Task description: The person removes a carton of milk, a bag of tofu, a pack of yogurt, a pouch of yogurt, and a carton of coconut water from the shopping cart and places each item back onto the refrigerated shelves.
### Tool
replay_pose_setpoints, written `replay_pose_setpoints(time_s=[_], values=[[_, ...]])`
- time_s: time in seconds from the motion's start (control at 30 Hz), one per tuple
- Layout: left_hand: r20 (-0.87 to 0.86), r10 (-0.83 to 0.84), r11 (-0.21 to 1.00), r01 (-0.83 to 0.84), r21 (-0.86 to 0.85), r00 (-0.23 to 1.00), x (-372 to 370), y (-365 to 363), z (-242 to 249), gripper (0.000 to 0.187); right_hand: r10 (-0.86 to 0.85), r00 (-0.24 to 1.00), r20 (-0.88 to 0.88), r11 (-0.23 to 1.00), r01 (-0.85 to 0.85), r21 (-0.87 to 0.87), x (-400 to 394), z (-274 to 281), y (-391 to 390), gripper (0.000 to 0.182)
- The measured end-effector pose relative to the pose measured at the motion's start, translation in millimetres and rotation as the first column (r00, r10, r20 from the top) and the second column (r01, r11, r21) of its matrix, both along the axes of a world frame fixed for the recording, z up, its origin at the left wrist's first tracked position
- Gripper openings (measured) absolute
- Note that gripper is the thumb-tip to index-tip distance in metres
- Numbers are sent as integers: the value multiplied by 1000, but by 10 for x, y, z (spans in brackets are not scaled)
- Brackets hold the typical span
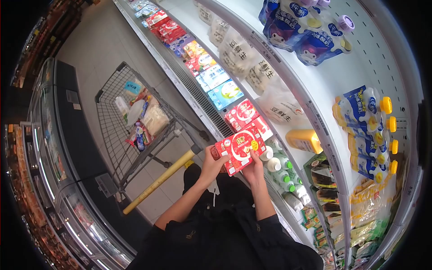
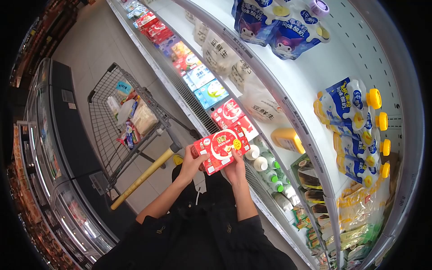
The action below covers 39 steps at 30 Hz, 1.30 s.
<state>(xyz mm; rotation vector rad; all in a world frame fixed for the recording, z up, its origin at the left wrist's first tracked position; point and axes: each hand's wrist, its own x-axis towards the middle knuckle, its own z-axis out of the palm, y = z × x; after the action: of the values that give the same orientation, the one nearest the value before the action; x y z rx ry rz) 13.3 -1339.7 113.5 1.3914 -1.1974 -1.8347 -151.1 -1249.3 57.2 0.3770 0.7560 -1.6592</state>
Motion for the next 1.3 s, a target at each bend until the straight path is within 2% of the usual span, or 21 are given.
replay_pose_setpoints(time_s=[0.03,0.07,0.1,0.13,0.17,0.23,0.3,0.37,0.43,0.5,0.6,0.63,0.83,0.97,1.03,1.07,1.1,1.17,1.2,1.23,1.3], values=[[-14,56,994,-54,91,998,19,-15,-84,72,3,1000,0,1000,-3,3,25,-20,6,58],[-24,113,978,-107,180,993,41,-26,-167,71,4,999,-40,993,1,116,66,-45,-5,55],[-28,119,977,-112,182,993,40,-57,-175,71,12,996,-83,974,7,226,70,-77,-17,53],[-36,167,964,-155,215,985,45,-80,-186,72,60,997,-58,979,-47,200,64,-114,-35,65],[-47,211,950,-193,244,976,14,-136,-207,72,95,991,-96,978,-75,195,105,-153,-57,65],[-53,269,940,-250,234,962,-69,-157,-418,74,166,977,-137,974,-140,180,198,-250,-97,55],[-93,280,957,-271,101,955,-185,-334,-613,75,221,970,-98,966,-204,158,307,-323,-93,54],[-132,312,948,-298,110,941,-306,-501,-768,74,275,960,-57,948,-261,180,399,-349,-15,52],[-156,336,942,-334,41,929,-434,-661,-998,74,304,950,-65,939,-287,190,487,-372,140,49],[-157,313,949,-315,11,937,-589,-819,-1130,74,401,916,-13,905,-393,165,548,-422,329,47],[-234,307,951,-286,118,923,-795,-985,-1061,71,492,871,-24,843,-468,266,615,-450,598,38],[-234,321,947,-307,97,918,-877,-1028,-1166,70,500,865,-37,837,-472,277,620,-450,680,37],[-255,178,962,-113,249,950,-1140,-1228,-1796,64,546,835,-66,791,-489,367,600,-515,944,41],[-177,209,955,-162,250,962,-1303,-1272,-2077,60,552,829,-84,787,-486,380,595,-523,1011,41],[-15,125,980,-121,155,992,-1312,-1246,-2139,61,557,825,-91,785,-487,383,571,-539,1023,41],[8,35,982,-36,187,999,-1271,-1237,-2165,64,551,829,-100,790,-479,381,562,-556,1007,41],[9,42,981,-43,187,999,-1238,-1188,-2189,64,545,832,-107,795,-472,380,569,-543,1002,40],[-115,53,992,-39,124,992,-1146,-1096,-2218,67,561,819,-122,788,-483,381,555,-522,956,39],[-281,132,984,-92,152,951,-1091,-1053,-2045,70,571,809,-136,784,-488,383,540,-496,904,39],[-294,143,969,-73,236,945,-995,-983,-1865,67,582,801,-138,778,-500,379,528,-464,854,39],[-164,63,961,-16,276,984,-795,-823,-1637,65,613,759,-219,767,-508,392,520,-398,709,37]])
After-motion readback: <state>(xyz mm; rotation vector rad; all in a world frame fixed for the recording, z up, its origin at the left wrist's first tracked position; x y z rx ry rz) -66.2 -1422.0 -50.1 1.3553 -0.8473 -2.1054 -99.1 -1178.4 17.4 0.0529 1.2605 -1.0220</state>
